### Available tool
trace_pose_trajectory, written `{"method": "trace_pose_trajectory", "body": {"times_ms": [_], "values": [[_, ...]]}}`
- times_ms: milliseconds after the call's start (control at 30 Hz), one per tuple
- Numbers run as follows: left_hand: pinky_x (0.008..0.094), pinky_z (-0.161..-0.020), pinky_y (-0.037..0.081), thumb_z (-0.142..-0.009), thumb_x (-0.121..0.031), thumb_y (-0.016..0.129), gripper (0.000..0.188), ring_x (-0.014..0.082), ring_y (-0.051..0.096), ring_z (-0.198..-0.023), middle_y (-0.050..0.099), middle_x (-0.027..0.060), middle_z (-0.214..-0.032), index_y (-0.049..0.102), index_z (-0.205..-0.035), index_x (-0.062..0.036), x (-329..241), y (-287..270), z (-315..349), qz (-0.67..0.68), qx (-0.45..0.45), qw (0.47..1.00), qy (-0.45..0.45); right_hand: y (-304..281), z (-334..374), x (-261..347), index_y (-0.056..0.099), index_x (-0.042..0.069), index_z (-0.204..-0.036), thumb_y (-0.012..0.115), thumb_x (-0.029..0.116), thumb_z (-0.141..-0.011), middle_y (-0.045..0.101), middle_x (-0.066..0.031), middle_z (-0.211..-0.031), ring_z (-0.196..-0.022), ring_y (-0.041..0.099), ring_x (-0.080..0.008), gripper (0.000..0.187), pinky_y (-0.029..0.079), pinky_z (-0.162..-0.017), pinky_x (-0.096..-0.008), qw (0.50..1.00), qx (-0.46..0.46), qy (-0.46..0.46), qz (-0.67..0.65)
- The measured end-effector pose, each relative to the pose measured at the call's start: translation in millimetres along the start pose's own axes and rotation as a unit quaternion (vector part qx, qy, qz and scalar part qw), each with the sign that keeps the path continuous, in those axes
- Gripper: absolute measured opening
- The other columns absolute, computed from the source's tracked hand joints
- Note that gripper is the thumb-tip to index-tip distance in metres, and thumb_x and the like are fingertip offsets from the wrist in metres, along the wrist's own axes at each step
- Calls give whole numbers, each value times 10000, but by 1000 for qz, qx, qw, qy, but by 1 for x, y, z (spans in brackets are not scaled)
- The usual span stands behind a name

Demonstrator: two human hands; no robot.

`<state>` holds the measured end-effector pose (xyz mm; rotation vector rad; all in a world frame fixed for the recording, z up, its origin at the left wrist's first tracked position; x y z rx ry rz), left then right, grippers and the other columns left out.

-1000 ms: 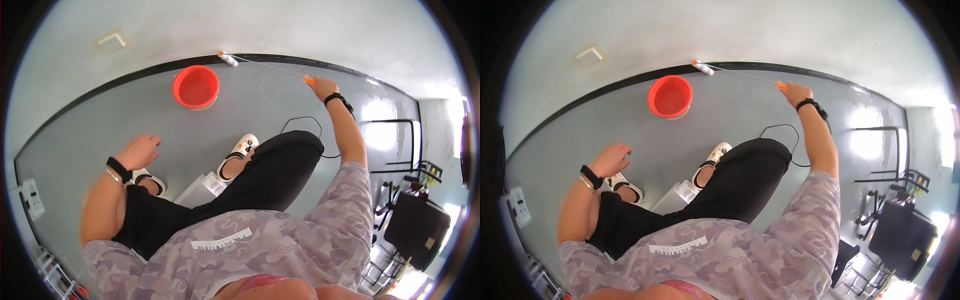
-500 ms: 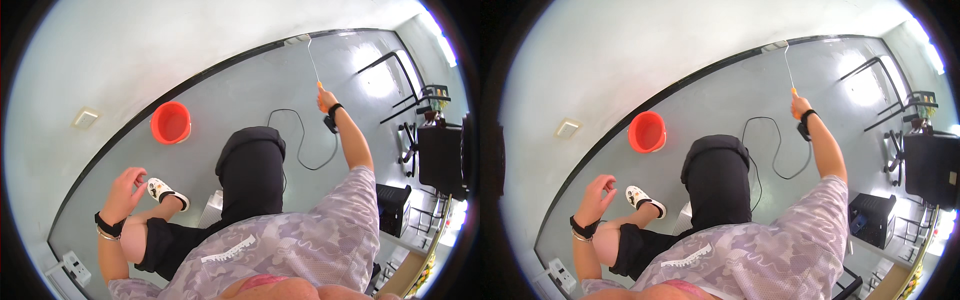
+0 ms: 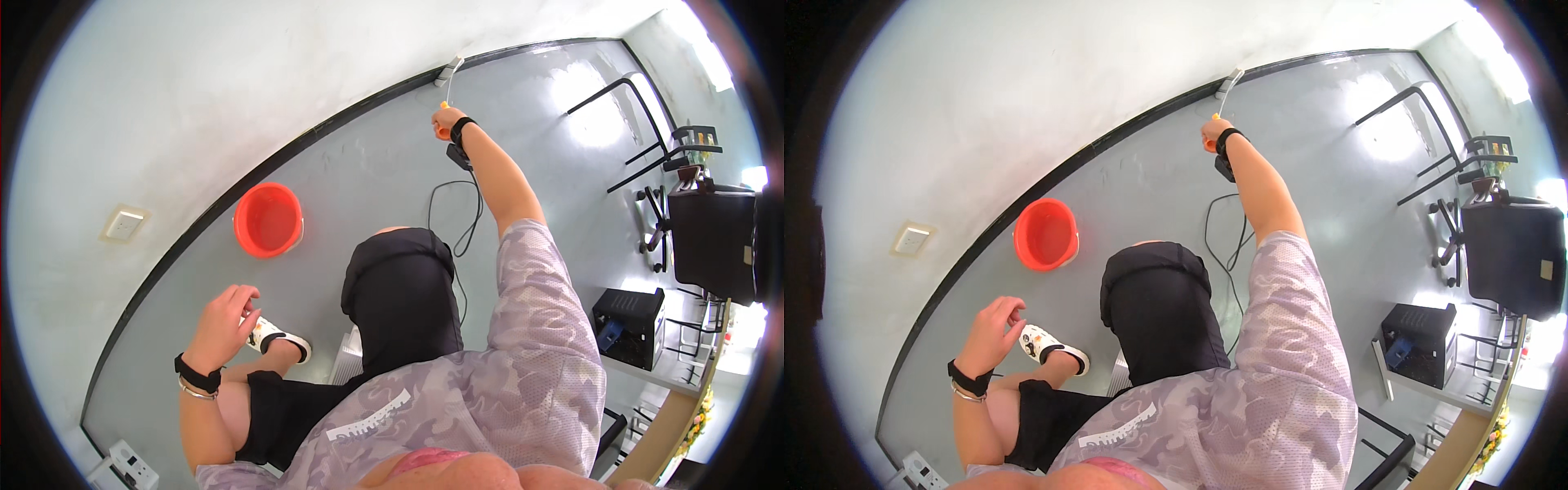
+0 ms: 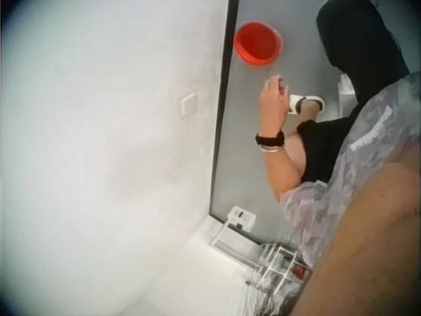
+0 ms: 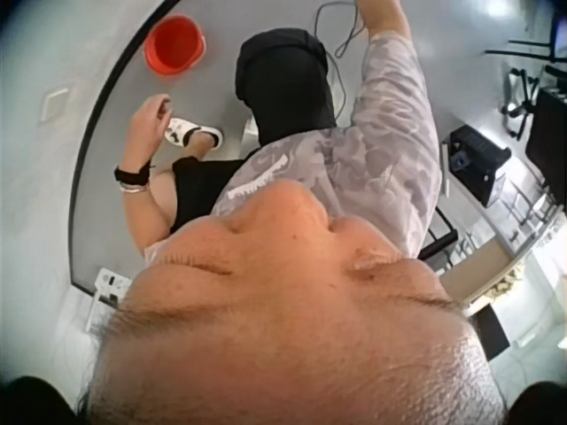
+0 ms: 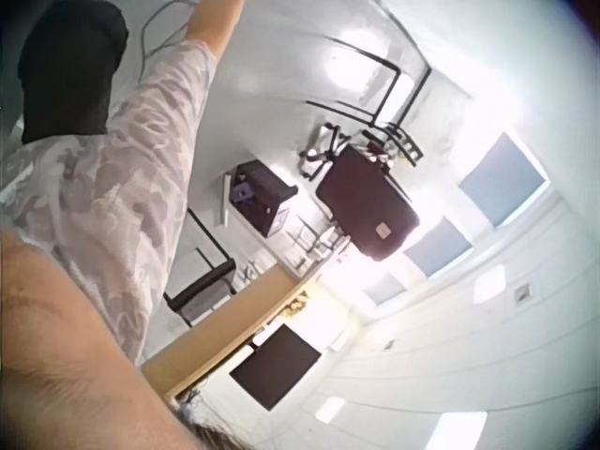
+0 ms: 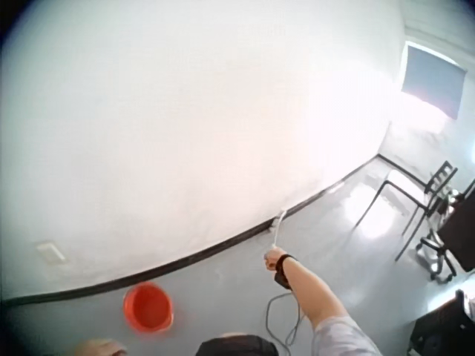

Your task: Apply white paint to a wall using a small roller tool.

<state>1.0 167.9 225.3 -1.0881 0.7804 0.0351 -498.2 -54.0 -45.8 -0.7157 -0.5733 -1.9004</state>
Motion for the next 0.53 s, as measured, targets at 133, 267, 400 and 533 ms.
{"method": "trace_pose_trajectory", "body": {"times_ms": [133, 267, 400, 533], "values": [[343, -614, 484, -784, -35, 624, 215, 254, 591, -713, 560, 113, -812, 538, -980, -25, 12, 7, -7, -4, 45, 999, 19, -19, 2, -5, 416, 94, -784, 518, -7, -780, 422, -33, -593, -495, 458, -149, 143, 367, -394, -291, 977, -39, -60, 199], [351, -623, 478, -783, -66, 635, 227, 260, 589, -736, 561, 112, -819, 536, -985, -37, 12, 5, 8, -33, 71, 996, 32, 63, 102, -37, 368, 77, -825, 540, -67, -759, 397, -35, -585, -501, 477, -145, 234, 345, -366, -273, 999, 49, 22, 3], [363, -633, 476, -782, -84, 638, 234, 270, 586, -746, 561, 113, -832, 537, -990, -48, 0, 6, 13, -45, 79, 994, 60, 99, 137, -67, 460, 54, -934, 534, -69, -773, 464, -71, -592, -462, 482, -156, 215, 374, -369, -315, 992, 67, -43, 98], [352, -676, 490, -773, -83, 654, 250, 255, 602, -773, 551, 119, -833, 537, -990, -43, -12, 8, 28, -87, 86, 990, 66, 103, 153, -106, 384, 97, -1197, 565, 4, -802, 528, -114, -622, -495, 549, -219, 444, 427, -401, -351, 986, 168, 10, -17]]}}
Point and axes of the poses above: each hand's wrist, its own z-axis away from the middle knuckle, its own y-axis out of the palm, x = y × z, the point moved 7 cm from there along -z, towards the middle knuckle
